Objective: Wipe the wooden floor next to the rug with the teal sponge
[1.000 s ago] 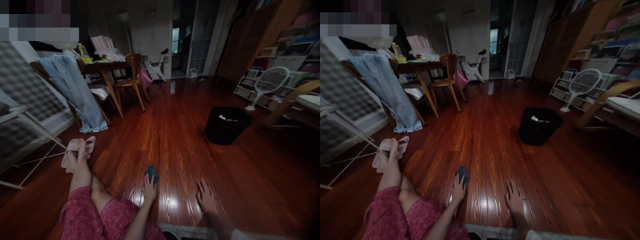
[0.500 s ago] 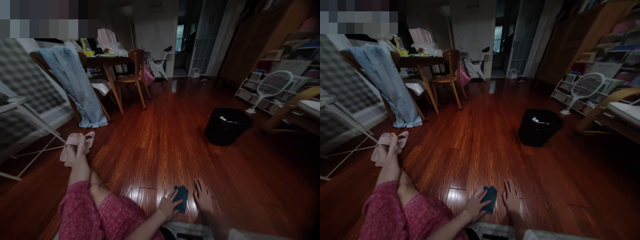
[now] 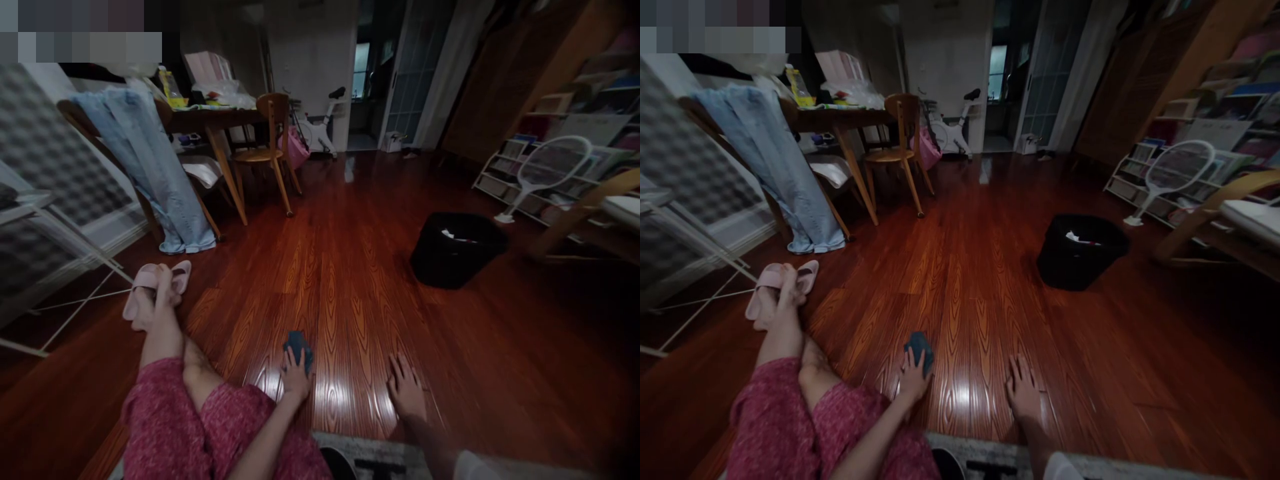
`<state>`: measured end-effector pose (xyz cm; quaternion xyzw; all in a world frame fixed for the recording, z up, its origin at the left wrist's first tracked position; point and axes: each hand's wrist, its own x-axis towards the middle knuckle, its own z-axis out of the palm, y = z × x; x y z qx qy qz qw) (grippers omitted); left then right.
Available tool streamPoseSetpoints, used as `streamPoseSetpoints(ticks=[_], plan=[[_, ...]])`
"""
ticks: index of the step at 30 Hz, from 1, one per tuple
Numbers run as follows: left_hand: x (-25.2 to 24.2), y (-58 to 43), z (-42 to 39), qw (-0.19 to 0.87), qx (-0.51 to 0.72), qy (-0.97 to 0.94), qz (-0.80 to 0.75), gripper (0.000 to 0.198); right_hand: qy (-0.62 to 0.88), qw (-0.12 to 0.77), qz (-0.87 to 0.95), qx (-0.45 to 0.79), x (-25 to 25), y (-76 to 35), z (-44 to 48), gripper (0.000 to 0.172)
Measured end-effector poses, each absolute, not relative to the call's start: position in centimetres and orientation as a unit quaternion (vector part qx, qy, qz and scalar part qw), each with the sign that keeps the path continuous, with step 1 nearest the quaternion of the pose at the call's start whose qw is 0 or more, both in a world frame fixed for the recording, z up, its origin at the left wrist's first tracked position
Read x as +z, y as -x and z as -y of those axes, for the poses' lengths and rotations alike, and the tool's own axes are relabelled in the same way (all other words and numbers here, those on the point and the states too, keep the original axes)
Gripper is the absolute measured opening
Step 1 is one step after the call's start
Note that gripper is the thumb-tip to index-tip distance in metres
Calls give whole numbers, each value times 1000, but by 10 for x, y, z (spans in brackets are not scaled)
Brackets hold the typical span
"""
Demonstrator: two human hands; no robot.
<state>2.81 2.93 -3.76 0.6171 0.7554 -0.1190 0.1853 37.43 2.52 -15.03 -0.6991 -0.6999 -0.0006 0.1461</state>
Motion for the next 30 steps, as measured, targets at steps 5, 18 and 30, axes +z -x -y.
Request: streamPoseSetpoints(ticks=[5,18,30], plan=[[-45,-81,4,332,-62,-807,-484,79,699,154,698,-3,-149,-373,-24,59],[-40,-20,-47,188,-52,-645,-739,64,704,131,698,-6,-145,-374,-24,62],[-48,-63,-13,305,-67,-779,-544,81,702,148,697,4,-145,-373,-24,60]])
